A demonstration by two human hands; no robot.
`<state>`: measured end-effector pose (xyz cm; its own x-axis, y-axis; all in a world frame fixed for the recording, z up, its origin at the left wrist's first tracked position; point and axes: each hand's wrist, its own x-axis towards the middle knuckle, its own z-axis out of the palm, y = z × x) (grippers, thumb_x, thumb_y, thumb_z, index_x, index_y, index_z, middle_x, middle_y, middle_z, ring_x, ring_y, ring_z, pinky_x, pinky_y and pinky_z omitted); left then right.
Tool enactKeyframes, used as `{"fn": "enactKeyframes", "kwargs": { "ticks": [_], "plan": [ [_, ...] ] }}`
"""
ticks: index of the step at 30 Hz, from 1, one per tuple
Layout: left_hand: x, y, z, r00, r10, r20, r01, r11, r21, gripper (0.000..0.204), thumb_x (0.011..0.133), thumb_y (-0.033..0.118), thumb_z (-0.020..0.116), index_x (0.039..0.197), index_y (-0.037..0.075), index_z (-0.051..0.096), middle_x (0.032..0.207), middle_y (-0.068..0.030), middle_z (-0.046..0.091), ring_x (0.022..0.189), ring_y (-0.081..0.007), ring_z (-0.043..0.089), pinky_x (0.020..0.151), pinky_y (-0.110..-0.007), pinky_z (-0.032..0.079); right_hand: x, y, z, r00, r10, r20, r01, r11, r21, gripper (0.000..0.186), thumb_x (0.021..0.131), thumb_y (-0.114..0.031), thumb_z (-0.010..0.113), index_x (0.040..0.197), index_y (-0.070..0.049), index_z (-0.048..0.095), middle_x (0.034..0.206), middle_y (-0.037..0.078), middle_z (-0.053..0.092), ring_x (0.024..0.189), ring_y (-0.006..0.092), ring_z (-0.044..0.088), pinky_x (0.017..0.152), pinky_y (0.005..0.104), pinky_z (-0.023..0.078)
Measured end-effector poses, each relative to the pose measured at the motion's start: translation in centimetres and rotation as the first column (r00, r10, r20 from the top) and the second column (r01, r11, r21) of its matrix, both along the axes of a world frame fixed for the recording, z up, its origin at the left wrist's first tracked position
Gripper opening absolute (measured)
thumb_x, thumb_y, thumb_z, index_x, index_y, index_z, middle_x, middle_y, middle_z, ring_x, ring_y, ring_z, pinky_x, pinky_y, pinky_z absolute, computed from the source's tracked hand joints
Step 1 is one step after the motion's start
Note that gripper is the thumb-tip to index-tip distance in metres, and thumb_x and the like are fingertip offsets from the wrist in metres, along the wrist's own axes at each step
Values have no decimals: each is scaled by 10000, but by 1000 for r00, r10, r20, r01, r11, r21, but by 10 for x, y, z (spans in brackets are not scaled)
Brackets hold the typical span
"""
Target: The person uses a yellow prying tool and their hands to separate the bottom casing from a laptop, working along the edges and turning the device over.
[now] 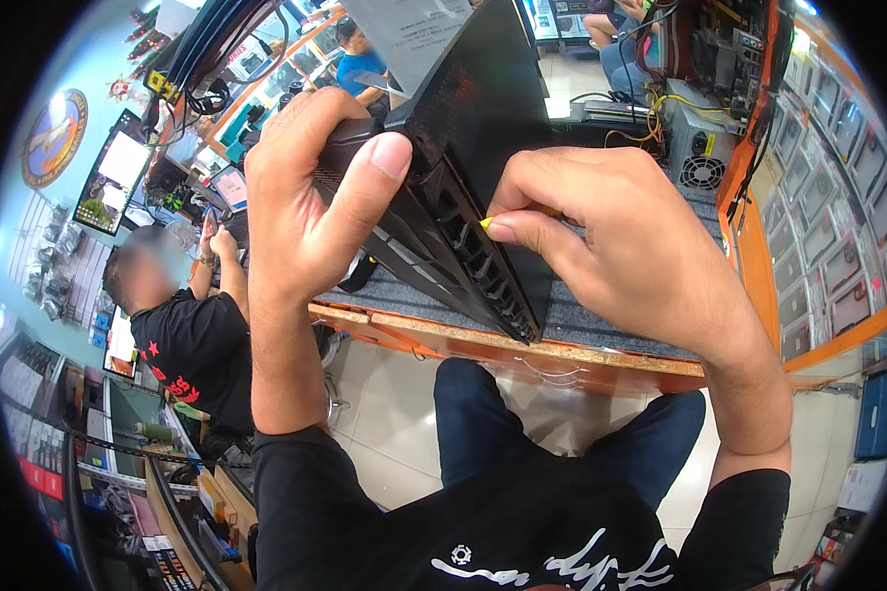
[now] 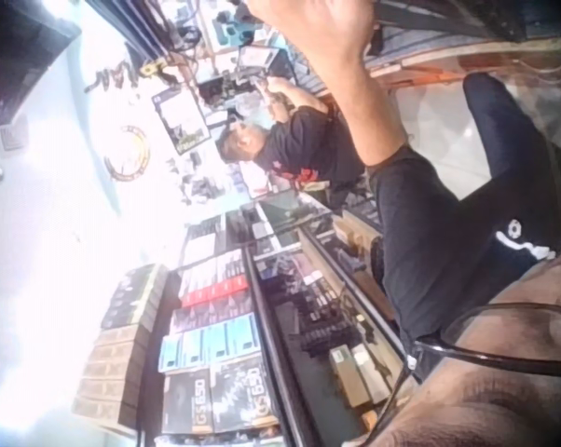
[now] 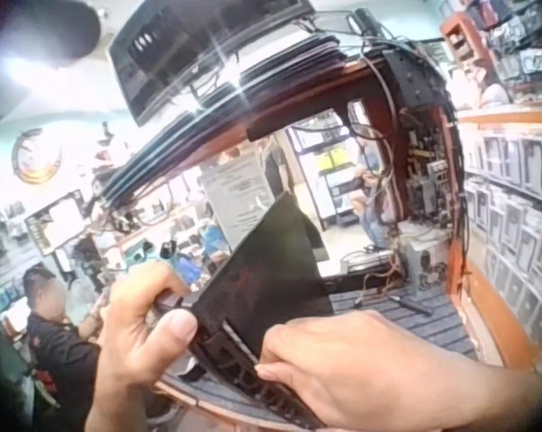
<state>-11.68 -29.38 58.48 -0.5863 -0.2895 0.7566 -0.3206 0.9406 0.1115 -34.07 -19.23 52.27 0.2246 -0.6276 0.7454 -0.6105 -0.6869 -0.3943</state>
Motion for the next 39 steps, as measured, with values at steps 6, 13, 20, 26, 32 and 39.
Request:
{"fn": "enactKeyframes", "kwargs": {
  "ticks": [6,13,20,26,32,39],
  "plan": [
    [-4,1,-2,998,-45,-53,49,996,77,409,884,375,724,850,-14,601,707,-87,509,668,-203,482,632,-329,375,-3,3,-8,1000,-13,2,13,999,39,99,904,-57,714,899,13,643,790,155,649,718,348,637,642,392,490],
    [0,-1,-7,998,-28,-63,34,994,107,410,925,382,713,876,-12,610,720,-39,518,689,-146,469,638,-297,375,0,7,-40,999,-9,48,1,988,152,144,939,-102,662,876,21,620,849,216,656,836,446,652,705,493,512],
    [-4,-2,-9,992,-66,-105,77,992,96,371,957,348,690,953,-19,633,746,6,520,712,-91,452,641,-258,355,0,11,-80,999,-36,30,31,986,161,137,941,-96,653,879,18,607,845,186,662,835,413,667,717,475,532],
    [1,-1,-13,986,-38,-165,67,982,177,373,984,348,661,981,-25,634,751,37,514,711,-63,431,638,-237,326,2,12,-98,999,-37,9,35,985,170,123,938,-99,651,892,7,608,846,172,654,842,392,664,755,479,530],
    [1,-4,-14,990,-12,-140,38,982,184,354,984,348,630,957,-6,631,784,39,503,748,-66,425,677,-232,301,2,11,-138,999,-41,-6,42,983,176,121,950,-133,647,922,-25,601,842,148,639,846,366,660,778,482,514],
    [9,-9,-12,983,25,-182,18,973,230,463,948,395,670,1111,-36,701,888,0,595,850,-102,519,785,-247,370,4,13,-174,998,-55,-8,55,961,272,117,964,-126,631,928,-15,640,874,133,654,854,359,645,777,455,484]
  ]
}}
